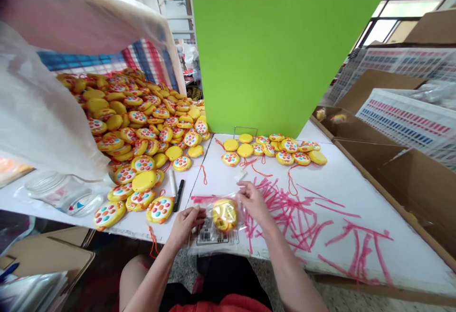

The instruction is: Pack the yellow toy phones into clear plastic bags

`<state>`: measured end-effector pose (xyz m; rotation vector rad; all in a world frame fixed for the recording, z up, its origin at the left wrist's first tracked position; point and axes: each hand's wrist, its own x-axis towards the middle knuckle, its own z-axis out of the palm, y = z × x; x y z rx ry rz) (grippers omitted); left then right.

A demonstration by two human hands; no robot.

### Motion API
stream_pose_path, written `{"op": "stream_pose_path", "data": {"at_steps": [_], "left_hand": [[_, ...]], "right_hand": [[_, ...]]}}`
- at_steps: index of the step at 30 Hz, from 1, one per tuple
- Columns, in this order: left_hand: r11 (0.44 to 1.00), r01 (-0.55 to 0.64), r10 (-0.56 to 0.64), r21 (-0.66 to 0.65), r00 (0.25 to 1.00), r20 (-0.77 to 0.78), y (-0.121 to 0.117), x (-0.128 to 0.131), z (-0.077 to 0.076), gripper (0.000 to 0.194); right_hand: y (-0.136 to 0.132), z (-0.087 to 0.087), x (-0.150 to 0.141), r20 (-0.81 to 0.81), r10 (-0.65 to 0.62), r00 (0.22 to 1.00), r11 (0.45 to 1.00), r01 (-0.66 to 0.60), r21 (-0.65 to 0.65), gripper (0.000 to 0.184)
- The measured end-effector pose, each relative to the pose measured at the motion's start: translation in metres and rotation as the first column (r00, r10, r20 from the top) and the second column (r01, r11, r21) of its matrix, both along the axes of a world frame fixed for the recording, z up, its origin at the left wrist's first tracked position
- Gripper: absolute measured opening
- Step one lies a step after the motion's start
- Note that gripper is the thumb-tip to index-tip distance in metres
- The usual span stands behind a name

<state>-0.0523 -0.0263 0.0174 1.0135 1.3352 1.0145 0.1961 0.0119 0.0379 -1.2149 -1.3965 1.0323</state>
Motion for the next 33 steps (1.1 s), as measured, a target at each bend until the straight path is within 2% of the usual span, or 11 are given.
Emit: {"op": "stream_pose_path", "data": {"at_steps": [3,6,7,8,11,14,20,24,27,30,33], "left_hand": [[0.977,0.113,-0.040,0.179,0.929,-0.367,-0.002,0.008,0.001,0.032],[0.910,0.282,0.015,0.305,0.711,-0.703,-0.003,0.019,0.002,0.015],[0.895,0.332,0.030,0.296,0.618,-0.785,-0.003,0.023,0.002,0.013],[0.889,0.371,0.038,0.268,0.523,-0.851,-0.003,0.027,0.001,0.012],[0.889,0.431,0.015,0.155,0.311,-0.950,-0.002,0.038,-0.005,0.017],[0.886,0.450,-0.012,0.107,0.253,-0.967,0.001,0.043,-0.011,0.023],[0.844,0.499,0.102,0.195,0.207,-0.973,0.002,0.041,-0.018,0.033],[0.774,0.540,0.240,0.331,0.234,-0.942,-0.006,0.037,-0.024,0.029],[0.692,0.580,0.322,0.429,0.283,-0.903,-0.009,0.035,-0.029,0.023],[0.679,0.583,0.321,0.446,0.311,-0.895,-0.006,0.035,-0.032,0.021],[0.740,0.556,0.220,0.379,0.333,-0.917,0.000,0.037,-0.035,0.024]], "right_hand": [[0.001,0.024,0.047,0.070,-0.444,0.894,0.881,0.420,0.220,0.039],[0.004,0.049,0.085,-0.142,-0.826,0.545,0.414,0.758,0.505,0.040],[0.006,0.056,0.090,-0.192,-0.852,0.487,0.313,0.768,0.558,0.040],[0.008,0.060,0.092,-0.194,-0.853,0.485,0.288,0.746,0.601,0.041],[0.021,0.060,0.078,0.052,-0.776,0.628,0.492,0.552,0.673,0.043],[0.054,0.037,0.054,0.337,-0.616,0.712,0.689,0.280,0.669,0.049],[0.160,-0.028,-0.001,0.775,-0.276,0.568,0.939,-0.015,0.345,0.066],[0.184,-0.048,-0.032,0.906,-0.157,0.392,0.988,0.063,0.144,0.066],[0.166,-0.052,-0.048,0.938,-0.171,0.301,0.981,-0.039,0.192,0.055],[0.134,-0.048,-0.058,0.931,-0.192,0.312,0.928,-0.251,0.276,0.043],[0.106,-0.040,-0.058,0.890,-0.119,0.440,0.900,-0.330,0.284,0.045]]}}
